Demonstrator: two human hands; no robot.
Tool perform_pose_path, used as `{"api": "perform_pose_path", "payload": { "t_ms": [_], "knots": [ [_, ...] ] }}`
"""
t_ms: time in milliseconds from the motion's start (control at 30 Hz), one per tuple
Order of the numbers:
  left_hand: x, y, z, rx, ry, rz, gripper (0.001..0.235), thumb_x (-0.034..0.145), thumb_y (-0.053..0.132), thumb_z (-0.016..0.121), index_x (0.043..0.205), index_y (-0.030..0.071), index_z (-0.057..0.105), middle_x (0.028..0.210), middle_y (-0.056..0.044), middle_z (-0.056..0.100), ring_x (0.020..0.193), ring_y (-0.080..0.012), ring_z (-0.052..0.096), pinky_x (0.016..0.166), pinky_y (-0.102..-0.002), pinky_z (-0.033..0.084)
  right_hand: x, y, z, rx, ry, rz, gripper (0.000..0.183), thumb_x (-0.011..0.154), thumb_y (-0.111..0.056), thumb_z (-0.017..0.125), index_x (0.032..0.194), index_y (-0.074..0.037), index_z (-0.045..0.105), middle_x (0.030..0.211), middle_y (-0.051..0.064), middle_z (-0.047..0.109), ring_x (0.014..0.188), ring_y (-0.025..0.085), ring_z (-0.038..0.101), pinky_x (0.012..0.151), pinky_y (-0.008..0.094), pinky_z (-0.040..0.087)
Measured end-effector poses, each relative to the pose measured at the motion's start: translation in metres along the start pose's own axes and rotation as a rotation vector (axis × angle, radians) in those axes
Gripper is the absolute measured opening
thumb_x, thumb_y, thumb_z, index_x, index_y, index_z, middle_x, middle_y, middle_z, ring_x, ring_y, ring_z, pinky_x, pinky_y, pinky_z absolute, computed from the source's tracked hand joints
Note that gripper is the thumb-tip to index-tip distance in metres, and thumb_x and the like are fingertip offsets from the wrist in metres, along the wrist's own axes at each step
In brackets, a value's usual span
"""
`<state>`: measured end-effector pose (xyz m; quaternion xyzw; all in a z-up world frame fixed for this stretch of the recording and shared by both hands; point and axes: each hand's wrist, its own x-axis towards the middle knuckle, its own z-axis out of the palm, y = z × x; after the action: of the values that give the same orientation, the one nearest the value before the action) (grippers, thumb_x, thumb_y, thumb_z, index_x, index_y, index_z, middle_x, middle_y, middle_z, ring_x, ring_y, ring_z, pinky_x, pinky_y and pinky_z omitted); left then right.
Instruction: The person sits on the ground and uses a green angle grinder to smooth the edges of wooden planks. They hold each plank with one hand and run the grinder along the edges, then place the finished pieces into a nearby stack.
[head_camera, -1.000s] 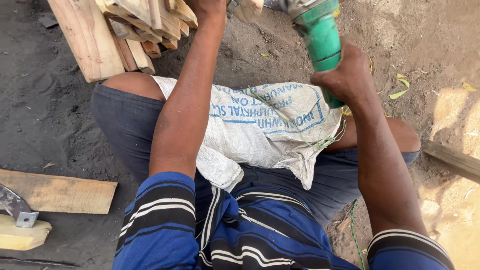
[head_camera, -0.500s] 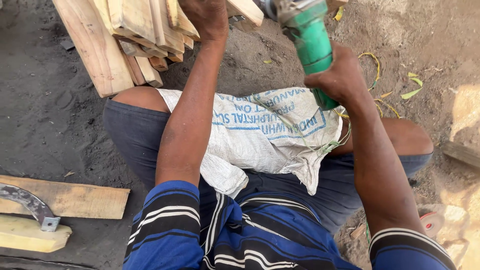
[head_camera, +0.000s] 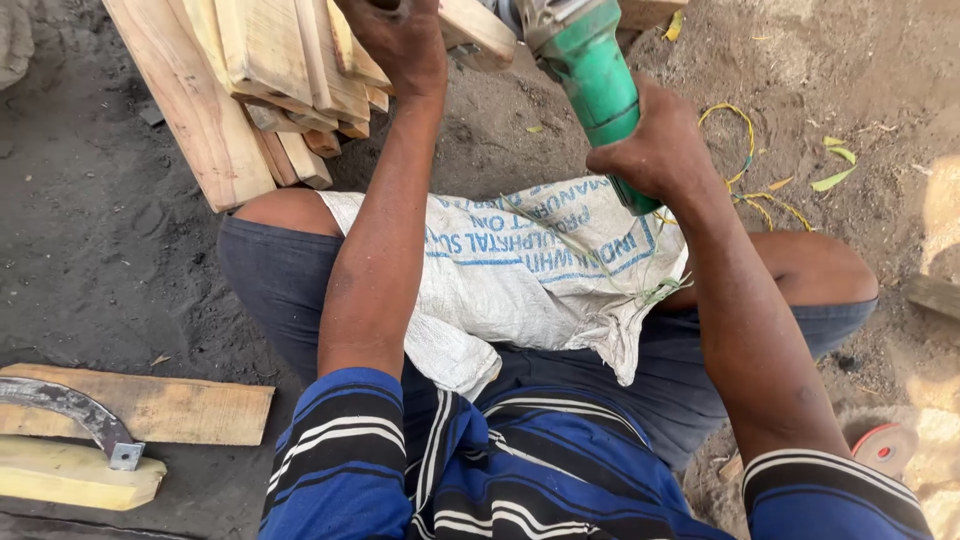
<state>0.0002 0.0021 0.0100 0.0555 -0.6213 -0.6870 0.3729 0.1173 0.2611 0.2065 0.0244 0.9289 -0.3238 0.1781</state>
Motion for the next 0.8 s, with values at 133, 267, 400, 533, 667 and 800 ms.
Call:
{"api": "perform_pose_path", "payload": {
  "t_ms": [133, 267, 400, 533, 667, 800],
  "knots": [
    [-0.002, 0.005, -0.003, -0.037, 0.000, -0.047, 0.062, 0.094, 0.054, 0.080, 0.125, 0.012, 0.046, 0.094, -0.002, 0.048, 0.082, -0.0145, 0.050, 0.080, -0.039, 0.051, 0.004, 0.006, -0.008, -0.069, 0.010, 0.129, 0.063, 0.063, -0.019, 0.085, 0.119, 0.001, 0.063, 0.101, 0.018, 0.073, 0.087, 0.031, 0.073, 0.083, 0.043, 0.059],
    [-0.007, 0.004, 0.004, -0.081, -0.008, -0.031, 0.066, 0.092, 0.053, 0.082, 0.129, 0.012, 0.047, 0.088, 0.001, 0.047, 0.070, -0.0124, 0.046, 0.074, -0.038, 0.050, 0.000, 0.020, -0.008, -0.025, 0.014, 0.148, 0.065, 0.063, -0.019, 0.084, 0.122, 0.000, 0.063, 0.104, 0.019, 0.073, 0.089, 0.031, 0.073, 0.085, 0.044, 0.059],
    [-0.002, 0.006, 0.002, -0.004, -0.017, 0.036, 0.066, 0.093, 0.054, 0.081, 0.131, 0.013, 0.046, 0.096, -0.002, 0.051, 0.083, -0.0153, 0.052, 0.085, -0.040, 0.051, 0.004, 0.028, 0.001, -0.050, 0.031, 0.072, 0.067, 0.064, -0.020, 0.087, 0.122, 0.003, 0.063, 0.105, 0.021, 0.072, 0.091, 0.032, 0.072, 0.087, 0.045, 0.058],
    [-0.004, 0.011, -0.001, -0.038, -0.017, -0.016, 0.086, 0.091, 0.055, 0.080, 0.147, 0.012, 0.031, 0.120, -0.007, 0.046, 0.112, -0.0178, 0.052, 0.102, -0.040, 0.051, 0.009, 0.026, -0.006, -0.055, 0.005, 0.215, 0.067, 0.063, -0.020, 0.084, 0.122, 0.002, 0.061, 0.105, 0.020, 0.072, 0.089, 0.032, 0.073, 0.085, 0.044, 0.061],
    [-0.003, 0.002, 0.000, 0.011, -0.053, -0.056, 0.100, 0.092, 0.053, 0.079, 0.162, 0.009, 0.023, 0.146, -0.018, 0.044, 0.137, -0.0257, 0.049, 0.122, -0.040, 0.042, 0.001, 0.026, 0.001, -0.078, -0.024, 0.074, 0.067, 0.064, -0.022, 0.087, 0.121, 0.004, 0.063, 0.102, 0.022, 0.073, 0.089, 0.035, 0.073, 0.086, 0.046, 0.059],
    [0.001, -0.003, -0.009, -0.065, -0.025, -0.204, 0.110, 0.086, 0.054, 0.083, 0.160, 0.004, 0.019, 0.145, -0.021, 0.043, 0.138, -0.0309, 0.050, 0.122, -0.046, 0.047, 0.013, 0.026, 0.002, -0.081, -0.032, 0.132, 0.074, 0.063, -0.021, 0.087, 0.127, 0.004, 0.060, 0.102, 0.023, 0.072, 0.088, 0.035, 0.073, 0.085, 0.045, 0.060]
  ]
}}
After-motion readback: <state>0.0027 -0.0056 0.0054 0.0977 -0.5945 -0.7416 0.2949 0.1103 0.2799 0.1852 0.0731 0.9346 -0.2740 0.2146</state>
